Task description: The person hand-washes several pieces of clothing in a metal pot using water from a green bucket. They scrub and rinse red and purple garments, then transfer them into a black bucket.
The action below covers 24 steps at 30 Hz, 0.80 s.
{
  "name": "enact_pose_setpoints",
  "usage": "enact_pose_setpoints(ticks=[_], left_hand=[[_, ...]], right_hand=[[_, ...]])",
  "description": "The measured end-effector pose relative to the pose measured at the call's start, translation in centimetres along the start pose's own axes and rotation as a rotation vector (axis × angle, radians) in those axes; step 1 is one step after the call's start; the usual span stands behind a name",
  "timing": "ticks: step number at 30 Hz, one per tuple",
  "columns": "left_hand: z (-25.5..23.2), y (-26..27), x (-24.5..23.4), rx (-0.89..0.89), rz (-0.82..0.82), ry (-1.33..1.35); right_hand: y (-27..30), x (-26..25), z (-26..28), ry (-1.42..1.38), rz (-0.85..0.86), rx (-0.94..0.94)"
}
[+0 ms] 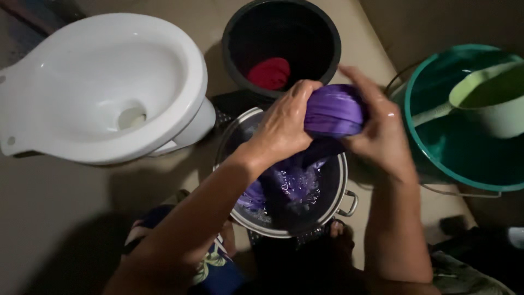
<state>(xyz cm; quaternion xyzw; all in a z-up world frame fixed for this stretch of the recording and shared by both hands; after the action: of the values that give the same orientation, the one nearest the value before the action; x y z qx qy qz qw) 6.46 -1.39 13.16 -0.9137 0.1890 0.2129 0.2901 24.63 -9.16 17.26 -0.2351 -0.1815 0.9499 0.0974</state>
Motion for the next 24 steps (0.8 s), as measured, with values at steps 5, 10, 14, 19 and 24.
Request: enact_pose_setpoints(ticks=[5,10,14,19,24], left_hand=[[2.0,0.9,0.4,-0.200,0.302,-0.179],[2.4,1.3,1.0,-0.368,0.461,-0.215],[2.7,1.8,1.7,-0.465,0.565,-0.234],[3.8,2.5,2.4,-0.427,0.536,-0.228],[4.5,2.6,2.8,-0.380,0.504,-0.194]], right_hand=[[2.3,6.0,-11.1,0.359,0.023,0.005],[10.8,14.9,-27.5,0.763,0.101,0.202],[19.0,19.8,-35.4,1.046,0.391,0.116],[26.5,22.0,-36.1,1.136,0.953,0.397],[28.1,22.8,-33.6,1.010,1.133,0.242]])
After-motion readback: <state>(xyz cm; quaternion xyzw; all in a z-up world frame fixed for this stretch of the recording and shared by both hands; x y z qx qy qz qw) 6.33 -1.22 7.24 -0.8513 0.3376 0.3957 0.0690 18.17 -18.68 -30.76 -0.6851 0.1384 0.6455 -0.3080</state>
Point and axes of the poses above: each hand's wrist, its own y-axis away from the middle knuckle, its own x-axis out of the palm, z = x × y, the point moved 1 cm from there along -y, towards the middle knuckle, and after that the axes turned 9 degrees about -z, right-handed, at the moved point
